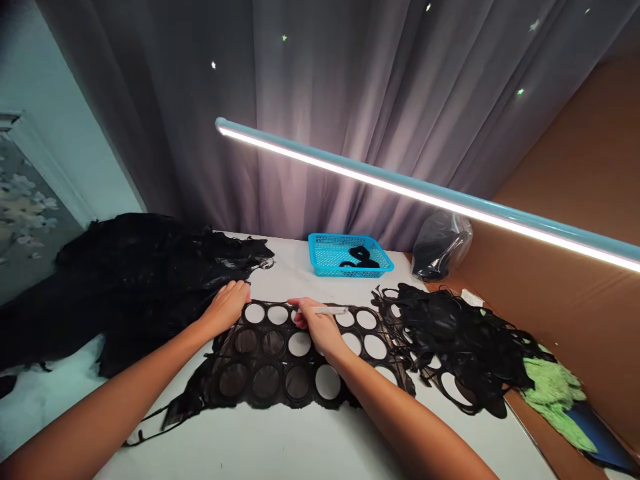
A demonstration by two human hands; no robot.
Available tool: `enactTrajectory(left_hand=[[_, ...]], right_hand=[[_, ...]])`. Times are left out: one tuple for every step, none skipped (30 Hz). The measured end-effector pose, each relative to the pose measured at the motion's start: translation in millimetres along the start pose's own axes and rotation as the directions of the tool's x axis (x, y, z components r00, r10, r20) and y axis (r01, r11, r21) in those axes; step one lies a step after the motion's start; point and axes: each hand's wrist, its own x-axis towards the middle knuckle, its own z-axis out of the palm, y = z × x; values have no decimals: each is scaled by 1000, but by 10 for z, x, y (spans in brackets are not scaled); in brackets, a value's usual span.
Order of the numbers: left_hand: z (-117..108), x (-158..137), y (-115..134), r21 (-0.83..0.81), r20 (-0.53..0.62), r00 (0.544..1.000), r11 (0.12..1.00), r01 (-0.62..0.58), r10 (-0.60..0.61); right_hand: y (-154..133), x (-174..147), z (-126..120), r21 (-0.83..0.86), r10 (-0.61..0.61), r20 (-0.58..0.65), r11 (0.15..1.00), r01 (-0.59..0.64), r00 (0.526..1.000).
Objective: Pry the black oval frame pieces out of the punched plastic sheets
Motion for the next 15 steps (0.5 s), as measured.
enactTrajectory(left_hand=[[-20, 6, -1, 13, -6, 1000, 1000, 15, -15], [-48, 10, 3, 25, -12, 1000, 999, 26, -25], [-83, 6, 17, 35, -18, 999, 999, 30, -30], [-121, -11, 45, 42, -26, 999, 999, 30, -29], [-161, -44, 90, 47, -36, 999, 999, 25, -23], [-197, -100, 153, 48, -44, 999, 999, 13, -11], [-226, -180, 234, 45, -50, 999, 999, -8, 10], [-244, -285, 328, 38, -51, 998, 999, -36, 38], [-247, -413, 428, 26, -45, 996, 997, -76, 77], [-234, -559, 528, 10, -35, 992, 993, -118, 118], [-206, -716, 619, -8, -28, 987, 988, -157, 156], [-166, -874, 695, -23, -23, 982, 982, -186, 185], [-119, -1024, 749, -32, -19, 978, 978, -206, 206], [-70, -1159, 782, -38, -28, 974, 974, -225, 224], [-24, -1270, 796, -45, -49, 971, 970, -237, 235]], right_hand=[[-17, -24, 47, -18, -2, 71, 1000, 3, 997], [-26, -47, 90, -38, -9, 131, 999, 14, 991], [-27, -67, 127, -57, -15, 182, 998, 26, 983], [-23, -83, 156, -74, -19, 225, 997, 36, 974], [-14, -95, 177, -93, -23, 260, 995, 49, 965], [0, -102, 190, -113, -30, 285, 991, 65, 958], [14, -106, 195, -136, -40, 300, 987, 84, 953], [29, -108, 192, -157, -51, 306, 982, 104, 951], [42, -110, 184, -172, -62, 307, 978, 119, 950], [52, -112, 173, -181, -69, 306, 975, 129, 950], [57, -115, 159, -186, -71, 306, 974, 133, 949], [58, -120, 145, -186, -69, 314, 974, 132, 947], [54, -126, 132, -183, -65, 326, 974, 131, 943], [47, -131, 122, -182, -65, 339, 974, 133, 939], [38, -136, 115, -188, -67, 353, 972, 140, 933]])
